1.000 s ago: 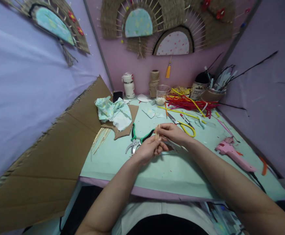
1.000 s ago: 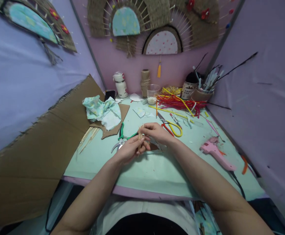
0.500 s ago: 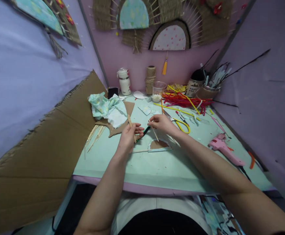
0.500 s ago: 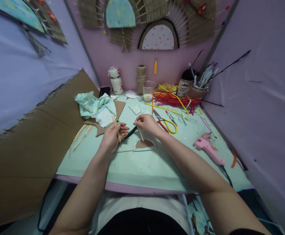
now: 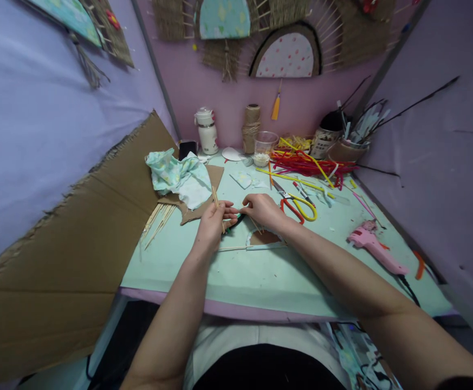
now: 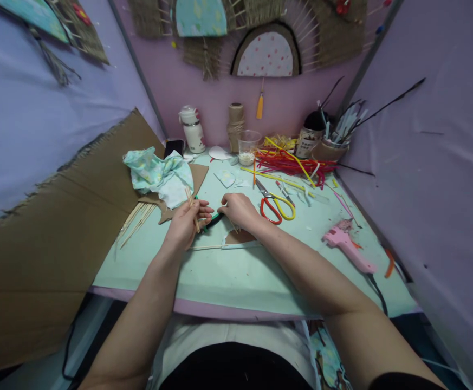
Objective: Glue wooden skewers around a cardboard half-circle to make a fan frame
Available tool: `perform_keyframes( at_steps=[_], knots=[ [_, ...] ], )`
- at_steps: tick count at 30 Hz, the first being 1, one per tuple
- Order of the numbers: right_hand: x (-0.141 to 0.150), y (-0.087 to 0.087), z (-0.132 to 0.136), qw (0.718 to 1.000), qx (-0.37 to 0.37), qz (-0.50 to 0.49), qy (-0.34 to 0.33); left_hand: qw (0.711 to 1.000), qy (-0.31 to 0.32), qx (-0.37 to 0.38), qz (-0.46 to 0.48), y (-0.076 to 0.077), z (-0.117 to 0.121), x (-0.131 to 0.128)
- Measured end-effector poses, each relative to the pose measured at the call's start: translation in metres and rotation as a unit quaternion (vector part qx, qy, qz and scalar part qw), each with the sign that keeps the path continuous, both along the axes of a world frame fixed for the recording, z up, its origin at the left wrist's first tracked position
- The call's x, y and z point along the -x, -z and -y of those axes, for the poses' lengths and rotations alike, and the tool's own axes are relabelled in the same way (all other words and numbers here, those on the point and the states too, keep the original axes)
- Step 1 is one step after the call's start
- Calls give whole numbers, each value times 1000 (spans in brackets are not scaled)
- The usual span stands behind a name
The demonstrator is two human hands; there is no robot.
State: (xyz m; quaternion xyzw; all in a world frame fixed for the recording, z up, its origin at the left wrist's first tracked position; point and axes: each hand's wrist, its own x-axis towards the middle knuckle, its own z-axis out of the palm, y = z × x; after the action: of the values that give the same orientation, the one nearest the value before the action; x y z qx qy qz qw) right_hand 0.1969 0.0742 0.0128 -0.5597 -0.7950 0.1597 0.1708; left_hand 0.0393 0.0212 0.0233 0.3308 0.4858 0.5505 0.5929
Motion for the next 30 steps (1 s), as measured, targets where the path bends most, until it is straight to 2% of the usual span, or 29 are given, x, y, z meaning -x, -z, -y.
perform_keyframes(
  at_steps=[16, 23, 27, 30],
  knots=[
    [-7, -1, 1, 1000, -28, -2, -9, 1000, -7, -1, -7, 1, -1, 2],
    [-11, -9, 1, 999, -31, -26, 17, 999, -41, -30, -9, 0, -3, 5],
    [-16, -13, 3, 998, -25, -54, 21, 996, -59, -66, -9, 2, -4, 7],
    [-21, -14, 3, 997, -23, -67, 23, 991, -77, -100, -43, 3, -6, 15]
  ],
)
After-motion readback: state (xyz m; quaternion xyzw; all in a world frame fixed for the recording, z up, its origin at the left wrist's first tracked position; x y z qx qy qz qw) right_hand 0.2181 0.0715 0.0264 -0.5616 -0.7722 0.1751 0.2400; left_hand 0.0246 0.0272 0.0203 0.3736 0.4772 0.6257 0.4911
